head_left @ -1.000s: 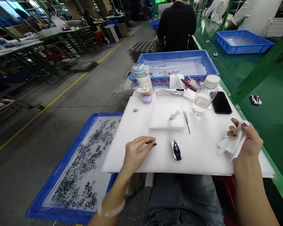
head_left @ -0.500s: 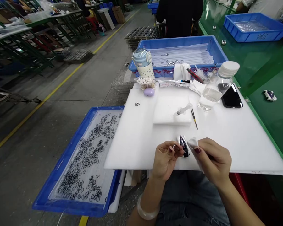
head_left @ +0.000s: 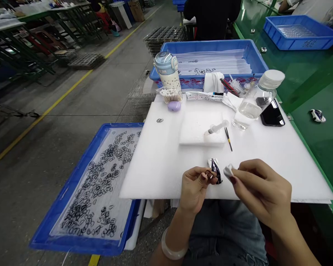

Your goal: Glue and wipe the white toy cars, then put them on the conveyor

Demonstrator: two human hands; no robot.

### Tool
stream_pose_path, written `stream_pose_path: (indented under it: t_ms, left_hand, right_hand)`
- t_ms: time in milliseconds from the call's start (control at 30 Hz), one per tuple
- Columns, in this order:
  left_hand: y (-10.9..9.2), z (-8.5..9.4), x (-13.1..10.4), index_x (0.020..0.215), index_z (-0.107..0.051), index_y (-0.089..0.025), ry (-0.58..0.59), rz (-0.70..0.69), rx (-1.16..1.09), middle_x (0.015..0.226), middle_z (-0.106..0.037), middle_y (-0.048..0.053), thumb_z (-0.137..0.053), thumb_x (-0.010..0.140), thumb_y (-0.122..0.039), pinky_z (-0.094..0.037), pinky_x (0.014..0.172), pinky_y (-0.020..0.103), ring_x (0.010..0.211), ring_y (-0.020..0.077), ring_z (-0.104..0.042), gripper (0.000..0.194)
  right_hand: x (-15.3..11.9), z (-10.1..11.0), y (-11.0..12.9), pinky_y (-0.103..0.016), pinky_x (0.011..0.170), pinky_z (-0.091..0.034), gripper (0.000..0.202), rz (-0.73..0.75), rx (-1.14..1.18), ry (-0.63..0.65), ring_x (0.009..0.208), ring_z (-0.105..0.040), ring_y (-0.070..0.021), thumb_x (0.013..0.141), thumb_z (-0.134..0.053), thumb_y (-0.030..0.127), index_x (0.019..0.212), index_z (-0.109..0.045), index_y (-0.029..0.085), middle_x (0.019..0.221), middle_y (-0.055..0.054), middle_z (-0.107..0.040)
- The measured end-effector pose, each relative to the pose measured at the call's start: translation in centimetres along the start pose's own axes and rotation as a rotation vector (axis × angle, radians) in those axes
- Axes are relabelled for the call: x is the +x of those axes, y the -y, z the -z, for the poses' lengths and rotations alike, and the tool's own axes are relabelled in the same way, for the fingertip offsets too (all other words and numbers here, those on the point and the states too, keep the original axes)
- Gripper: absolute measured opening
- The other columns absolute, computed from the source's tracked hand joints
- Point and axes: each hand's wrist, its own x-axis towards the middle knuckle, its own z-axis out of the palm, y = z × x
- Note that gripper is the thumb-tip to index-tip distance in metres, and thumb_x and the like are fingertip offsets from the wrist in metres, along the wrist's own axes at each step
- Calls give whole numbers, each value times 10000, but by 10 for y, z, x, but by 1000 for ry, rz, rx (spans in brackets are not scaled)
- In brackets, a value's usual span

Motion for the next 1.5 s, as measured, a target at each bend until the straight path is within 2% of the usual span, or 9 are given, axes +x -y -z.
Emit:
stream_pose_path:
  t_ms: [233,333,400,533,600,700,933,1233,1500]
  left_hand:
    - [-5,4,-1,699,-787,-245,26,-69,97,676,-748,6,-925,598,-464,-578,566,191,595,107,-678,278]
    - [-18,13,-7,719,-794,-205,34,-103,230,688,-761,37,-940,608,-351,-597,611,217,614,131,-694,235]
    - [-25,18,-10,776,-799,-197,9,-229,542,748,-777,46,-905,667,-239,-614,668,252,688,162,-721,157]
    - [-24,20,-12,885,-773,-186,40,-721,1253,827,-771,44,-776,803,-149,-617,708,309,742,178,-720,90]
    - [-16,17,-10,927,-752,-168,95,-896,1380,837,-751,51,-733,841,-126,-612,702,301,755,171,-710,98]
    - [-4,13,-7,975,-730,-150,152,-983,1454,847,-720,56,-703,872,-122,-601,682,292,762,166,-684,111]
    - [1,15,-4,1020,-728,-151,171,-888,1458,886,-682,57,-740,857,-175,-604,720,291,810,172,-676,165]
    - [-7,17,-3,1038,-734,-199,87,-659,1376,1204,-700,92,-715,829,-108,-593,949,411,1090,232,-684,229]
    - [-20,16,2,1045,-711,-230,159,-507,1395,1204,-697,79,-720,822,-114,-565,982,497,1127,258,-655,252]
  right_hand:
    - [-11,-7,-8,-199,456,-359,190,-104,108,-66,529,-458,-32,881,-639,59,1001,-701,193,847,-8,-593]
    - [-17,-8,-17,-208,517,-419,126,-215,157,-47,632,-564,-76,889,-661,122,980,-706,197,845,-15,-637]
    - [-21,-10,-23,-228,579,-462,54,-300,174,4,712,-618,-114,881,-686,180,932,-702,192,841,-21,-669]
    - [-27,-22,-32,-246,588,-465,61,-428,190,109,686,-629,-127,894,-666,225,883,-715,191,773,-9,-683]
    - [-28,-28,-34,-251,591,-460,93,-455,187,111,678,-627,-127,906,-646,233,881,-722,187,765,-9,-683]
    - [-27,-33,-34,-257,605,-459,119,-484,173,132,687,-630,-133,907,-639,255,876,-729,184,770,-12,-683]
    - [-23,-29,-34,-263,604,-444,131,-542,140,300,704,-633,-138,906,-633,265,918,-737,186,817,-13,-687]
    - [-20,-32,-36,-258,585,-405,140,-535,109,321,650,-598,-128,910,-642,303,874,-714,188,780,-4,-671]
    - [-23,-32,-38,-254,544,-387,132,-427,53,283,617,-578,-132,907,-641,291,846,-688,184,755,-19,-660]
